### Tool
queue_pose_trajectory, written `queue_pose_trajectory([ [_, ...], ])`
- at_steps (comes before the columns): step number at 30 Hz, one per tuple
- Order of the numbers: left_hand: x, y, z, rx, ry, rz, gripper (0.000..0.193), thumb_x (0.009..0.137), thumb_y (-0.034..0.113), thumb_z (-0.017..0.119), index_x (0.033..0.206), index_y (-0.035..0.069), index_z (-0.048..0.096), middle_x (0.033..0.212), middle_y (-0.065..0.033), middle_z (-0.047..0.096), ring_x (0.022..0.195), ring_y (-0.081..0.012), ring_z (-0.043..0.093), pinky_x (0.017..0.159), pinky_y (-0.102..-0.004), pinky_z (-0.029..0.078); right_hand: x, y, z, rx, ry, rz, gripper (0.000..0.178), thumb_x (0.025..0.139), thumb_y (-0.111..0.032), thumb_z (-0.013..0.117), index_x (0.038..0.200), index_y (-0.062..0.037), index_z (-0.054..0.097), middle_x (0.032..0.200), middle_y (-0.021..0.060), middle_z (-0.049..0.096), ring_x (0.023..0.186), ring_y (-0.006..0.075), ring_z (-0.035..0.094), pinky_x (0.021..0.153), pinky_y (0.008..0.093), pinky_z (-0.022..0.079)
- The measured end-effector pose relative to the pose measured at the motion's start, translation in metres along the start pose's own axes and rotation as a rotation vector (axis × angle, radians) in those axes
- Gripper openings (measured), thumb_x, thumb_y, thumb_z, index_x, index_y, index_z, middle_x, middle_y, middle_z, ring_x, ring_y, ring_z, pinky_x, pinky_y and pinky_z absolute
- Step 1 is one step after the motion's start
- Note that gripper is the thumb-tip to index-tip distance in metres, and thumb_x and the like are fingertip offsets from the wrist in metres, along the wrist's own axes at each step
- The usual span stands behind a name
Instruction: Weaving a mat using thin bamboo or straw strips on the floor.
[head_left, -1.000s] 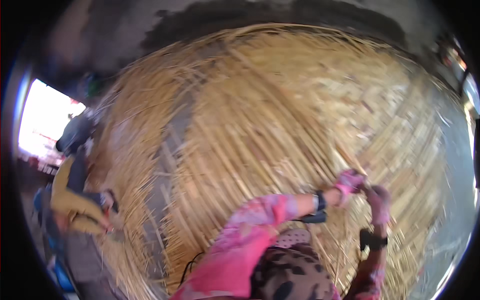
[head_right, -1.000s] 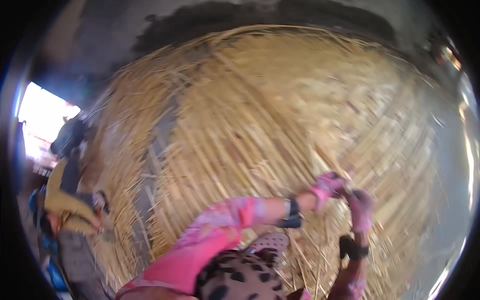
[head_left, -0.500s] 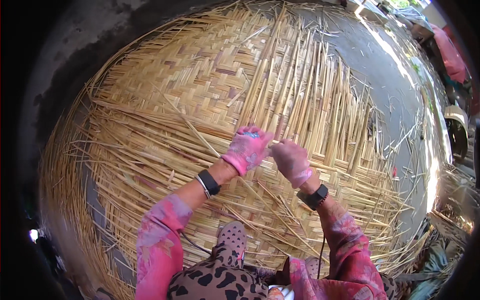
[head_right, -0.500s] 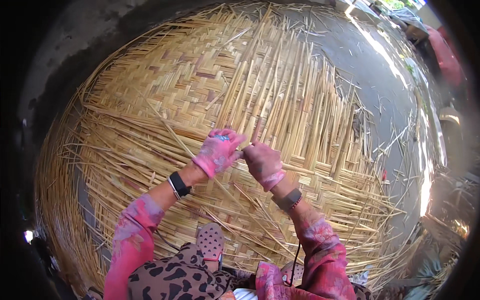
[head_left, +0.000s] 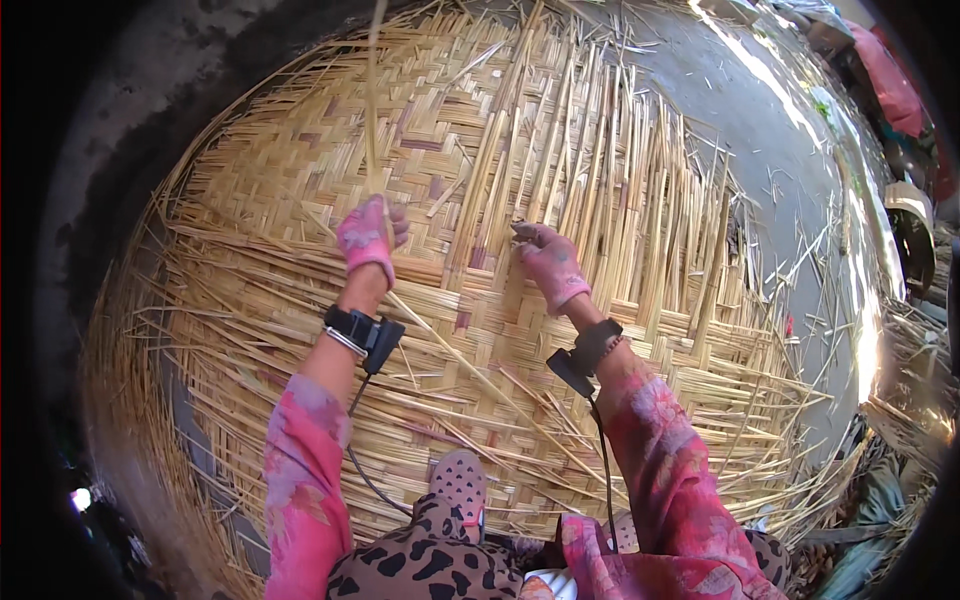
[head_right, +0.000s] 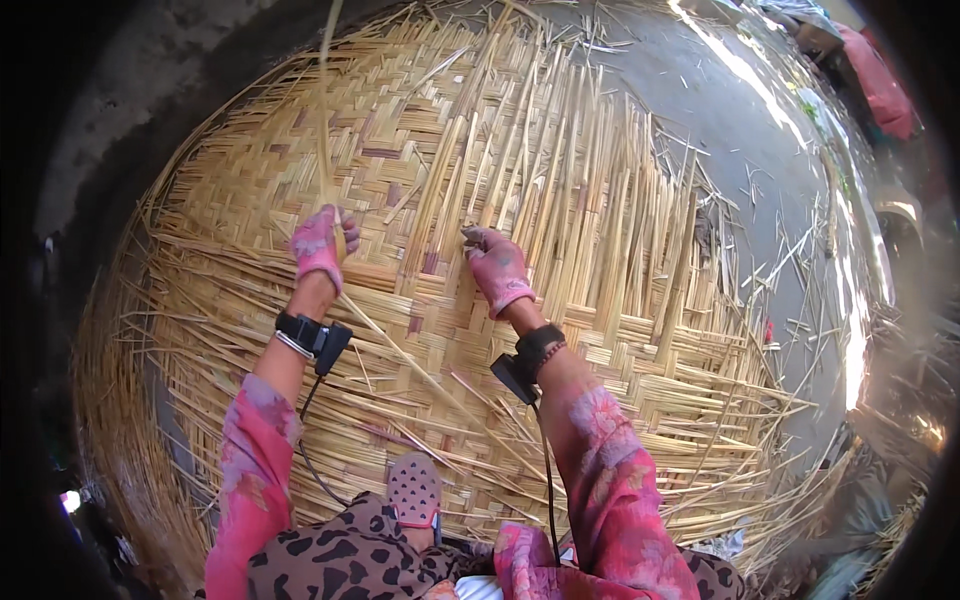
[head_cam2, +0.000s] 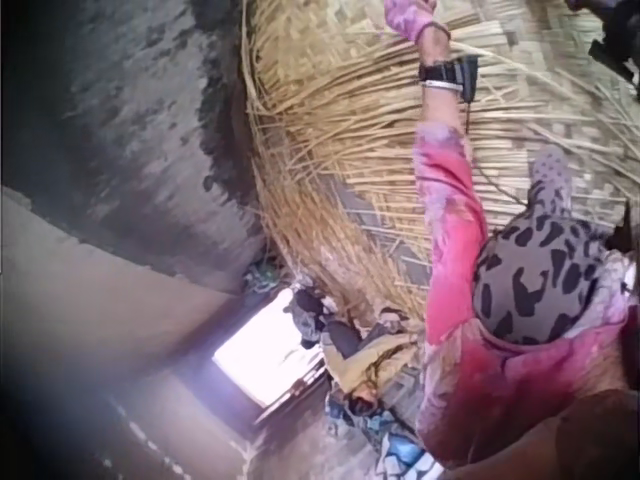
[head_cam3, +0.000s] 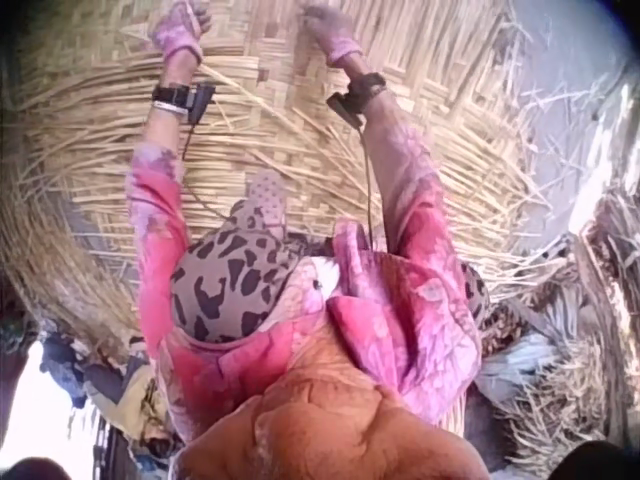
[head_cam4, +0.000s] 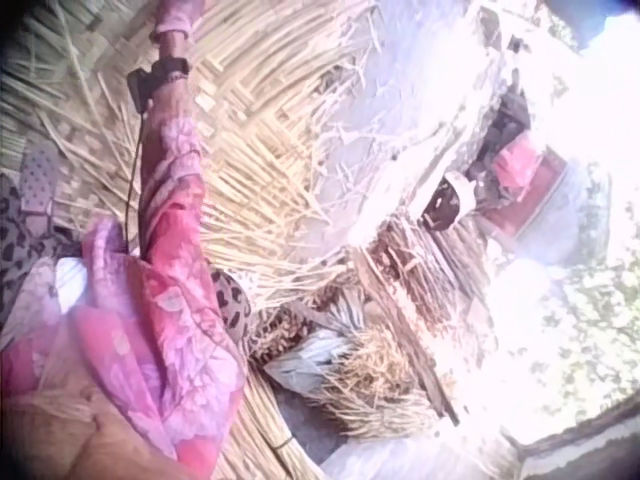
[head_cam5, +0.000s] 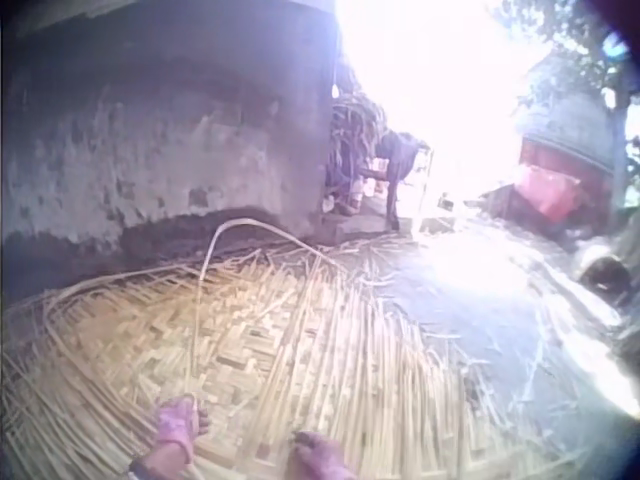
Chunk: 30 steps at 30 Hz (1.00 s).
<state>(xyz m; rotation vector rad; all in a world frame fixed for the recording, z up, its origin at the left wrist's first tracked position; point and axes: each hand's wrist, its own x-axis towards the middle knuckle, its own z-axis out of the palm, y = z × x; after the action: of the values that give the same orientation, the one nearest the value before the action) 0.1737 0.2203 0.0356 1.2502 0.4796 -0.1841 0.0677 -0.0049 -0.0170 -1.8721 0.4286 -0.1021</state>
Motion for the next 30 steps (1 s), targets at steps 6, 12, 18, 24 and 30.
queue_pose_trajectory([
  [6, -0.008, -0.024, -0.007, 0.043, -0.187, 0.009, 0.018, 0.087, 0.017, 0.054, 0.082, 0.001, 0.059, 0.062, -0.0058, 0.056, 0.045, -0.01, 0.05, 0.039, -0.0205, 0.038, 0.014, -0.056, 0.044, -0.66, -0.014, 0.084, 0.026, 0.075, -0.016, 0.063, 0.095, -0.003, 0.055, 0.089, 0.019, 0.065, 0.088, 0.0373, 0.062, 0.076, 0.0412, 0.05],
  [12, -0.027, -0.035, -0.009, 0.068, -0.236, 0.072, 0.016, 0.088, 0.017, 0.057, 0.09, 0.002, 0.062, 0.068, -0.006, 0.061, 0.053, -0.0099, 0.056, 0.044, -0.0185, 0.042, 0.037, -0.059, 0.047, -0.393, -0.059, 0.348, 0.024, 0.069, -0.016, 0.073, 0.082, 0.0003, 0.061, 0.073, 0.0126, 0.065, 0.068, 0.0217, 0.065, 0.063, 0.0321, 0.05],
  [18, -0.026, -0.05, 0.002, 0.334, -0.28, 0.192, 0.012, 0.086, 0.01, 0.056, 0.093, 0.002, 0.062, 0.073, -0.0047, 0.063, 0.056, -0.0069, 0.056, 0.047, -0.0188, 0.044, 0.034, 0.006, 0.041, -0.143, 0.15, 0.115, 0.017, 0.069, -0.007, 0.073, 0.082, 0.0001, 0.065, 0.072, 0.0016, 0.064, 0.063, 0.0104, 0.06, 0.056, 0.0241, 0.048],
  [24, -0.01, -0.073, 0.014, 1.121, -0.559, 0.882, 0.024, 0.08, 0.008, 0.057, 0.103, 0.009, 0.061, 0.088, -0.0116, 0.065, 0.077, -0.0276, 0.062, 0.068, -0.0345, 0.051, 0.01, -0.037, 0.016, 0.669, -0.279, 0.241, 0.026, 0.074, -0.002, 0.068, 0.098, 0.0015, 0.06, 0.081, 0.0054, 0.064, 0.068, 0.0149, 0.059, 0.064, 0.0211, 0.046],
  [30, -0.011, -0.062, 0.038, 0.987, -0.596, 0.388, 0.014, 0.074, 0.023, 0.062, 0.08, 0.01, 0.068, 0.08, -0.0114, 0.065, 0.077, -0.0304, 0.062, 0.07, -0.0383, 0.049, 0.018, -0.003, -0.028, 1.085, 0.175, 0.183, 0.033, 0.086, -0.021, 0.061, 0.117, -0.0121, 0.056, 0.091, 0.0028, 0.057, 0.084, 0.0163, 0.053, 0.079, 0.0376, 0.044],
])
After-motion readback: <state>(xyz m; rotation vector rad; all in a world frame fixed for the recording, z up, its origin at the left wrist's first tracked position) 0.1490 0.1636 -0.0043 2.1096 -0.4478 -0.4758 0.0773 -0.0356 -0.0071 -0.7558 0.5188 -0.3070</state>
